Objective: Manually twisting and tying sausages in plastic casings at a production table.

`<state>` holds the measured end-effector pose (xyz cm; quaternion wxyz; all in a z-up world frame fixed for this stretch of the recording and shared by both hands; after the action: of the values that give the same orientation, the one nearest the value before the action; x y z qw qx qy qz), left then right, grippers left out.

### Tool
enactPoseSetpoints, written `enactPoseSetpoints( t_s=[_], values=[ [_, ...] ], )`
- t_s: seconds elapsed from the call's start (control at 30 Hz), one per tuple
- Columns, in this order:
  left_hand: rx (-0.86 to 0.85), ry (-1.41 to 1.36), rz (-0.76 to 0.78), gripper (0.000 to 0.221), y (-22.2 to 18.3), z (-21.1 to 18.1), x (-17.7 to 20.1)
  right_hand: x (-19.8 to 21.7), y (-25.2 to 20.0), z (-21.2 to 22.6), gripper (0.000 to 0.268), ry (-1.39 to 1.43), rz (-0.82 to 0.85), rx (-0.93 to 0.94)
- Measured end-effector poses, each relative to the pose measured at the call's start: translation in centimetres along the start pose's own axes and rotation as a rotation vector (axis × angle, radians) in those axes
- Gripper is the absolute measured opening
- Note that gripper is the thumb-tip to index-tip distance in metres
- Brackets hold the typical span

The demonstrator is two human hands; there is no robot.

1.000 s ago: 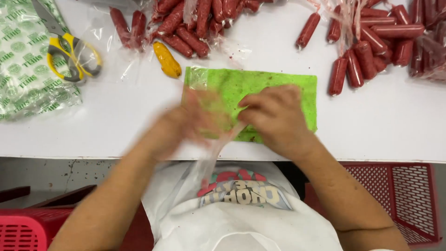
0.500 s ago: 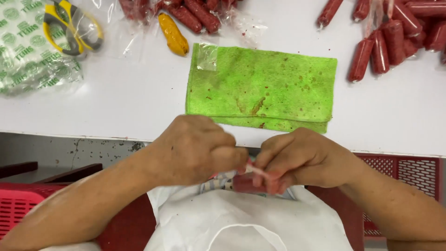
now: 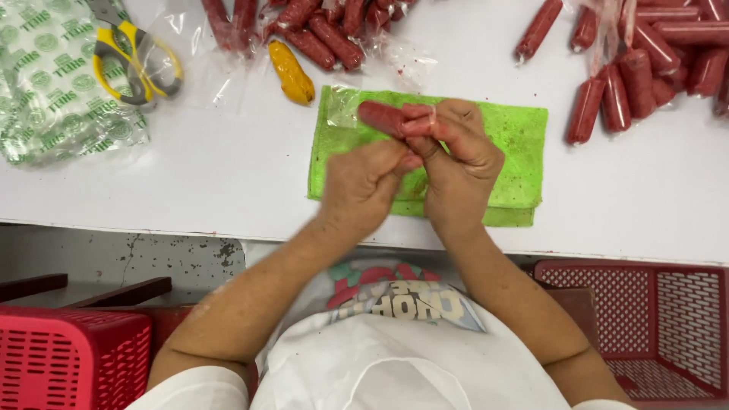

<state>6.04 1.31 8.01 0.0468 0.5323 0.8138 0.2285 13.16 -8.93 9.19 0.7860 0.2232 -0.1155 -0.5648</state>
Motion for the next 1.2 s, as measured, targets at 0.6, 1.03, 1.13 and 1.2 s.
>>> enactPoseSetpoints(
  t_s=[0.6,1.03,1.13,1.2],
  values=[
    [-0.305,0.355,0.512,0.039,3.6,-0.4,3.3,3.4,5.8,0.4,0.013,-0.153,1.071,-0.083],
    [-0.005,-0.094,-0.131,0.019,0.4,3.4,0.9,1.4,-3.0,-7.0,0.051,0.273,0.153,-0.356],
    [-0.019,-0.269,-0.011,0.016,2.1,3.0,0.8,2.7,-2.4,-7.8,0.028,0.058,0.134,-0.321],
    [0.014,-0.543,0.183,0.011,3.0,2.9,0.3,3.9,-1.9,-7.6,0.031,-0.364,0.343,0.066]
  ],
)
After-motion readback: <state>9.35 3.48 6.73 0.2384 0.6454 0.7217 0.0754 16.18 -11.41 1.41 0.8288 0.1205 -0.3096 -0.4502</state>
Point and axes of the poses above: each hand's wrist, its own y-axis towards the middle knuckle, its own x-axis out of the back of the hand, z = x × y, the point moved 2 cm from there along y, towards the middle knuckle, and after that the axes turned 1 degree about -y, right-handed, at the moved point
